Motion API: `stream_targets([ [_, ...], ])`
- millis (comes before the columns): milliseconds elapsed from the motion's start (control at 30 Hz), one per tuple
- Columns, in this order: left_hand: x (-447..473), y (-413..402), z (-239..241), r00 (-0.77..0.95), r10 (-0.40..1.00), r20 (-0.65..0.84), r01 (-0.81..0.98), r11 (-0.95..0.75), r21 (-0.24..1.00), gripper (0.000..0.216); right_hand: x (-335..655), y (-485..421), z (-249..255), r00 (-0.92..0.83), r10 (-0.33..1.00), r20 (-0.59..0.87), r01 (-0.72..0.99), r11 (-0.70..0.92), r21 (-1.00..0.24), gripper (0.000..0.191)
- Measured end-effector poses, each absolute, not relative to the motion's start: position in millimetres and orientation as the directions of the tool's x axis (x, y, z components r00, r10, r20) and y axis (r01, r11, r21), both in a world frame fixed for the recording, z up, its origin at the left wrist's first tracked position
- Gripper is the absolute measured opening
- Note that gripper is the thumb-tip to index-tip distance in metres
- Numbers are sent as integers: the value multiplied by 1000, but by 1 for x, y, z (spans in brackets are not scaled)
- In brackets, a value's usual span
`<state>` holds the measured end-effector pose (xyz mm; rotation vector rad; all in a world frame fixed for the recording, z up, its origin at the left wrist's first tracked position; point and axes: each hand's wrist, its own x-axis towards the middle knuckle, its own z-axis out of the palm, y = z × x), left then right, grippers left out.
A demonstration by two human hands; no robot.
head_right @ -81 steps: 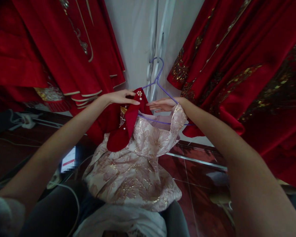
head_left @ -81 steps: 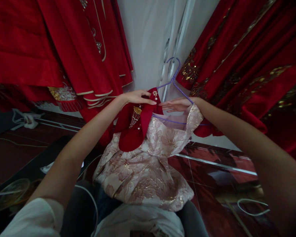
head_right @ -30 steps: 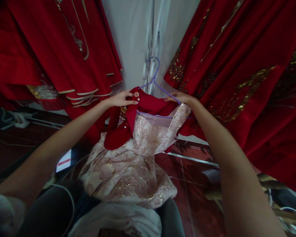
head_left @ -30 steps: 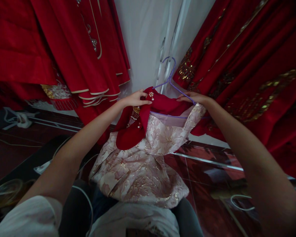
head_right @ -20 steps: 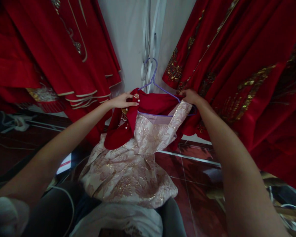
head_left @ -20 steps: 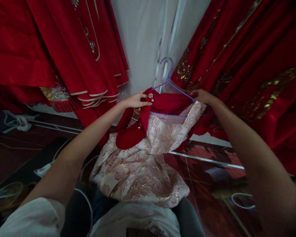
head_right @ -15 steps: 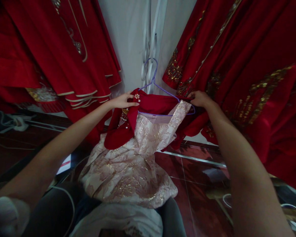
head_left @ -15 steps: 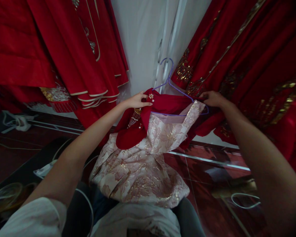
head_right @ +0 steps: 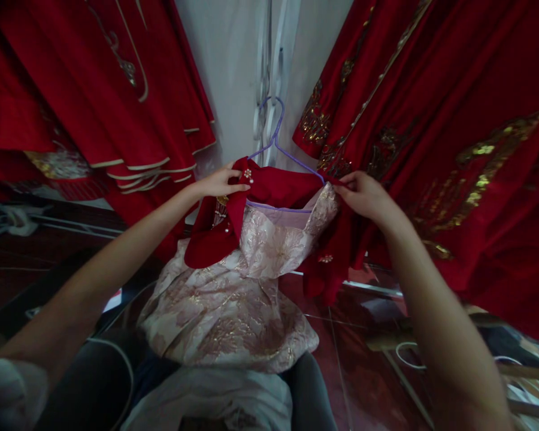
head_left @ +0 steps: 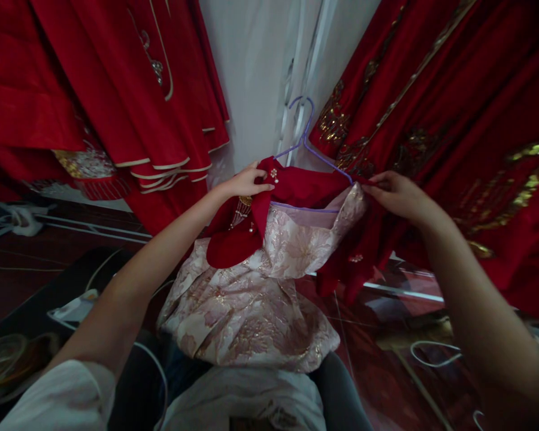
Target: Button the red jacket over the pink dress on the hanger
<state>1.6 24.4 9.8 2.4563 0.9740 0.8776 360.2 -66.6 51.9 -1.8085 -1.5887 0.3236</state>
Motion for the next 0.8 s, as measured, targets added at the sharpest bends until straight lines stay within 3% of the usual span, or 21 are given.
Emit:
stream_targets([
  [100, 2, 20, 9, 602, 685, 409, 461, -717, 522, 26, 325, -59, 29, 305, 920, 247, 566, 34, -824, 14],
  [200, 2, 17, 9, 599, 699, 390, 506, -708, 493, 28, 283, -46, 12, 289, 934, 210, 447, 62, -892, 28],
  [267, 1, 17, 8, 561, 734, 382, 562, -677, 476, 30, 252, -41, 5, 187, 968, 169, 372, 90, -924, 28],
  [467, 1, 18, -3, 489, 746, 453, 635, -660, 401, 31, 206, -48, -6, -120, 965, 233, 268, 257, -928, 26],
  [633, 4, -17, -41, 546, 647, 532, 550, -756, 355, 30, 223, -50, -15, -105, 971, 214, 218, 233, -948, 24],
  [800, 7, -52, -68, 609, 654, 448, 457, -751, 476, 34, 213, -49, -26, -133, 966, 221, 157, 241, -958, 26],
])
